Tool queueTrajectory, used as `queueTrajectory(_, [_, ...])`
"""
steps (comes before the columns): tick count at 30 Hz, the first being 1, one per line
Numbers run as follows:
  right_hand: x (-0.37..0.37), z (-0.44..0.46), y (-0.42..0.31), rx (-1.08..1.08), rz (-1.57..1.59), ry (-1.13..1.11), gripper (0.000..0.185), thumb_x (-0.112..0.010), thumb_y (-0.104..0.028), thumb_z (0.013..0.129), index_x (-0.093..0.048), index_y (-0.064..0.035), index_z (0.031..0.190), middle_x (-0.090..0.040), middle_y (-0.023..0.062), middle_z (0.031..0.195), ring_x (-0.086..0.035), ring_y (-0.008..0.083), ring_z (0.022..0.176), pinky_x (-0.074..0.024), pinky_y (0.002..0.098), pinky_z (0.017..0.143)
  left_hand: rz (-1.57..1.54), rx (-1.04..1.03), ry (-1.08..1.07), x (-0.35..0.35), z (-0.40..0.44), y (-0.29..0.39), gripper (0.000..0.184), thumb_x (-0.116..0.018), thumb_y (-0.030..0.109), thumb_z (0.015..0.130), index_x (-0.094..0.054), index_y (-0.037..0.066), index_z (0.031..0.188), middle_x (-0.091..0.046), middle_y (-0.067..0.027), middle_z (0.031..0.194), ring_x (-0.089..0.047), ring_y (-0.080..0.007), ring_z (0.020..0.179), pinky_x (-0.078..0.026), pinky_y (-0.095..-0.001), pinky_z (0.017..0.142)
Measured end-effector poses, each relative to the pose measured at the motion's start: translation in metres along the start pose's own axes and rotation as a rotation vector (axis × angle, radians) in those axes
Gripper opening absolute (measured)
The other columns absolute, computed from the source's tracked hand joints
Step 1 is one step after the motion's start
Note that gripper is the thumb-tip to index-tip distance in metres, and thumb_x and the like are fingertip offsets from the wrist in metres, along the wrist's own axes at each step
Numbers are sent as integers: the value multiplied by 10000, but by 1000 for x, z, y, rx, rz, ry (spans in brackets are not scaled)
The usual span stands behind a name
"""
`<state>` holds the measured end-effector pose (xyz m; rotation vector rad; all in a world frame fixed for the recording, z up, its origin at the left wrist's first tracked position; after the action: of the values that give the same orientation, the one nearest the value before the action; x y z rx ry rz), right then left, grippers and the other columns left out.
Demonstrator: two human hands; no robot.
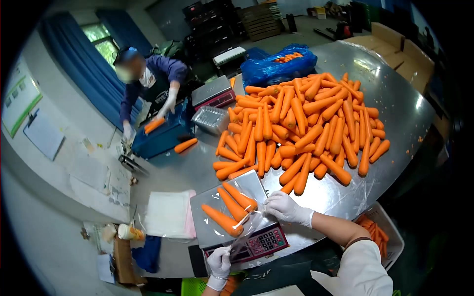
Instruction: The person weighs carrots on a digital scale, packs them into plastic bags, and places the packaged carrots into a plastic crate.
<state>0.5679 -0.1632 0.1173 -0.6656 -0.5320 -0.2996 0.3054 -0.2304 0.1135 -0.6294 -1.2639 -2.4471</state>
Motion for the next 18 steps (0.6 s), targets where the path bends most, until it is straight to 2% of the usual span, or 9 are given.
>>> queueTrajectory(1, [1, 6, 0, -101, -24, 13, 135, -555, -193, 848, -570, -82, 772, -548, 88, 686, -545, 296, 685, -438, 348, 733, -39, 136, 66, 3, -2, -10, 124, -522, 120, 893, -520, 15, 828, -647, -135, 794, -642, -213, 690, -518, -317, 639])
queueTrajectory(4, [1, 13, -7, -265, -193, 156, 165, -554, -195, 848, -545, -90, 721, -496, 88, 612, -517, 293, 596, -445, 349, 639, -303, 545, 231, 5, -5, -28, 186, -399, 102, 956, -464, -6, 819, -561, -85, 627, -597, -164, 544, -512, -268, 523])
queueTrajectory(6, [-5, 13, -5, -372, -215, 74, 203, -541, -238, 855, -554, -87, 720, -540, 111, 626, -550, 315, 610, -457, 385, 609, -304, 638, 127, 1, -1, -27, 214, -393, 126, 961, -454, 4, 795, -535, -78, 595, -549, -150, 478, -479, -257, 462])
queueTrajectory(9, [-12, -5, 9, -772, -43, -160, 346, -451, -341, 871, -611, -51, 771, -616, 176, 711, -610, 359, 718, -464, 446, 684, -378, 833, 47, -9, -15, -40, 219, -412, 152, 952, -453, 4, 797, -510, -78, 549, -507, -146, 428, -441, -254, 413])
queueTrajectory(11, [-14, -12, 11, -828, -33, -246, 363, -433, -344, 868, -625, -47, 785, -618, 185, 727, -611, 357, 725, -466, 444, 698, -548, 948, 12, -20, -33, -56, 217, -412, 156, 948, -457, 5, 799, -528, -79, 563, -510, -143, 430, -412, -237, 383])
queueTrajectory(12, [-17, -15, 14, -880, -27, -330, 383, -416, -347, 864, -640, -42, 800, -621, 194, 742, -613, 356, 733, -467, 441, 713, -414, 1000, -76, -20, -34, -48, 232, -413, 186, 947, -464, 13, 801, -539, -77, 582, -537, -153, 451, -395, -229, 366])
queueTrajectory(13, [-16, -16, 14, -923, -27, -373, 393, -405, -350, 838, -654, -47, 816, -626, 192, 766, -616, 351, 753, -469, 433, 729, -463, 1074, -81, -22, -40, -48, 230, -417, 196, 944, -467, 19, 806, -544, -76, 593, -556, -162, 468, -390, -228, 363])
queueTrajectory(15, [-12, -17, 14, -939, 16, -368, 379, -418, -347, 823, -655, -52, 818, -629, 182, 766, -616, 346, 753, -470, 424, 721, -568, 1236, -54, -25, -58, -50, 208, -428, 204, 936, -481, 36, 826, -567, -77, 670, -609, -180, 538, -380, -226, 352])
queueTrajectory(18, [-12, -21, 16, -972, 81, -357, 359, -452, -348, 774, -659, -58, 813, -634, 162, 761, -617, 330, 750, -473, 397, 704, -693, 1282, 22, -26, -68, -43, 188, -432, 193, 935, -490, 44, 837, -563, -60, 742, -619, -174, 572, -379, -225, 347])
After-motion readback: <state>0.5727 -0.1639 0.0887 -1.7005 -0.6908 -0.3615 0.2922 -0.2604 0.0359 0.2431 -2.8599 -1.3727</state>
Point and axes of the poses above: each hand's wrist, its own z-axis towards the middle knuckle, its own x-axis out of the back of the hand, y = z × x, the point moved 8 cm from there along z, towards the middle knuckle
